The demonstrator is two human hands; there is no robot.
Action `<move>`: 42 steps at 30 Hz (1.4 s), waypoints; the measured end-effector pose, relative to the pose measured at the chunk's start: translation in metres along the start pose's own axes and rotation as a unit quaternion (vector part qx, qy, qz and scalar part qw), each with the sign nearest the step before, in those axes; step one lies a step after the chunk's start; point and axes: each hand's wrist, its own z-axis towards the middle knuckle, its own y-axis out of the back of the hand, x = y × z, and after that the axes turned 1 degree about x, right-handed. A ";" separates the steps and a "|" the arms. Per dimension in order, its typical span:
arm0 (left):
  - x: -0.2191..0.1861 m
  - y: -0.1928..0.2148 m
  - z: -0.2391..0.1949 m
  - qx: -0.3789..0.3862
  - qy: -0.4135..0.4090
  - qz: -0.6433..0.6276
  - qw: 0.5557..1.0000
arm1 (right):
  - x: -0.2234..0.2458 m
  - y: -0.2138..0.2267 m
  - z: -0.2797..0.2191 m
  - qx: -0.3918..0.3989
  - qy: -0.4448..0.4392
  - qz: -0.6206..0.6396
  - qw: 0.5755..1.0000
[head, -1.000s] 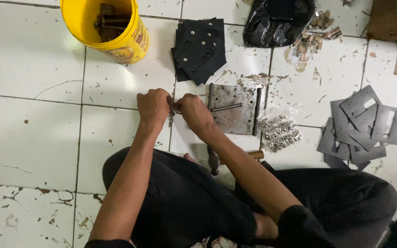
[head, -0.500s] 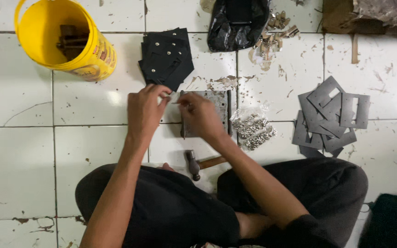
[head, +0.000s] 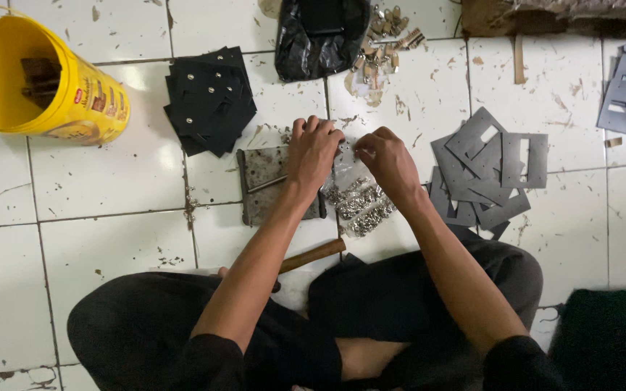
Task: The person sits on the floor and assembles small metal parts onto rectangular black plates using a hammer and a metal block. They repeatedly pick up plates, place them on the block, insert metal pieces, and hammer them into place.
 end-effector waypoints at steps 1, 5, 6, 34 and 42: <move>-0.004 -0.001 0.001 0.001 -0.003 0.001 1.000 | 0.001 0.001 -0.002 -0.003 -0.002 0.002 1.000; -0.013 -0.005 0.006 0.015 0.020 0.009 1.000 | 0.002 0.001 0.000 0.023 -0.009 -0.038 0.999; -0.015 -0.008 0.005 0.016 0.035 0.007 0.999 | 0.000 0.000 0.000 0.027 -0.008 -0.049 0.998; 0.043 0.132 -0.055 -0.019 0.138 -0.168 0.976 | 0.038 0.004 0.003 0.018 -0.040 0.181 0.982; 0.155 0.097 -0.171 0.055 0.316 -0.113 0.940 | 0.103 -0.043 0.024 0.045 -0.035 0.263 0.963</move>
